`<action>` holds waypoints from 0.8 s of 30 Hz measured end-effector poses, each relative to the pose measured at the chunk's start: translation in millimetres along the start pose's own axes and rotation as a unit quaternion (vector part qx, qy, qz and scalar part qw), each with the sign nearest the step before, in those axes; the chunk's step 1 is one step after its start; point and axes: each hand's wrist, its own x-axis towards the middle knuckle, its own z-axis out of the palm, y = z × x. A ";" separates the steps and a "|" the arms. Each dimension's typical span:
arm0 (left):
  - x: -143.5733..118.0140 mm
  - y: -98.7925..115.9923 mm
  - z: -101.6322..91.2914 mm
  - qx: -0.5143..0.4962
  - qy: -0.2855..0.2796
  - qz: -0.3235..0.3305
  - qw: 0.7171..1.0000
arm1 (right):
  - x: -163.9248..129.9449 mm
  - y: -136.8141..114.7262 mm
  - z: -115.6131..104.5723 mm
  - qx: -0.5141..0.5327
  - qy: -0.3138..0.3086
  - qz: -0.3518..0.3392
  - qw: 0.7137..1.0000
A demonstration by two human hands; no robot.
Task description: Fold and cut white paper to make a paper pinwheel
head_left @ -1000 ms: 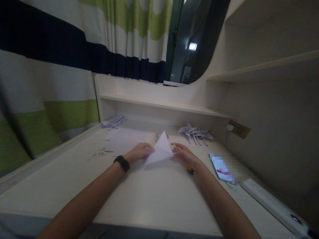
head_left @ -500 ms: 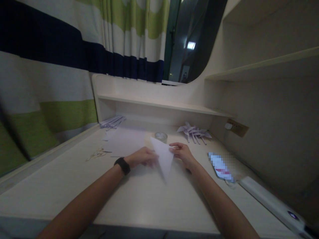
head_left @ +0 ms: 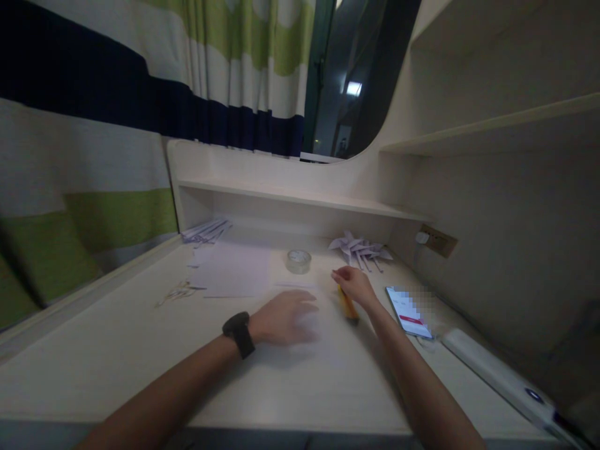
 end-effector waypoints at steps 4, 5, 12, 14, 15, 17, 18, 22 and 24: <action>-6.1 7.5 21.1 0.037 -0.053 -0.005 0.998 | -12.7 12.1 -3.4 -0.218 0.008 0.072 0.973; -6.9 9.6 23.9 0.044 -0.058 -0.010 0.997 | -15.9 13.1 0.0 -0.230 -0.008 0.077 0.970; -6.6 18.0 26.1 0.033 -0.007 -0.002 0.999 | -16.7 12.8 16.5 -0.232 -0.015 0.090 0.968; -5.5 16.0 28.6 0.026 0.006 -0.003 1.000 | -18.0 16.5 9.7 -0.227 -0.014 0.096 0.969; -4.8 14.3 30.5 0.019 0.016 -0.006 1.000 | -20.5 19.3 4.5 -0.224 -0.014 0.097 0.970; -2.5 10.1 34.2 -0.011 0.043 -0.013 0.999 | -30.2 26.0 -7.8 -0.211 -0.012 0.095 0.973; -1.1 7.8 35.8 -0.033 0.058 -0.017 0.998 | -37.3 29.3 -14.1 -0.182 -0.001 0.079 0.980; 4.6 -0.9 38.1 -0.116 0.111 -0.044 0.986 | -75.0 37.2 -32.4 -0.041 -0.042 -0.023 0.998; 6.5 -4.6 37.6 -0.129 0.136 -0.059 0.981 | -93.0 36.8 -35.1 0.005 -0.066 -0.064 0.996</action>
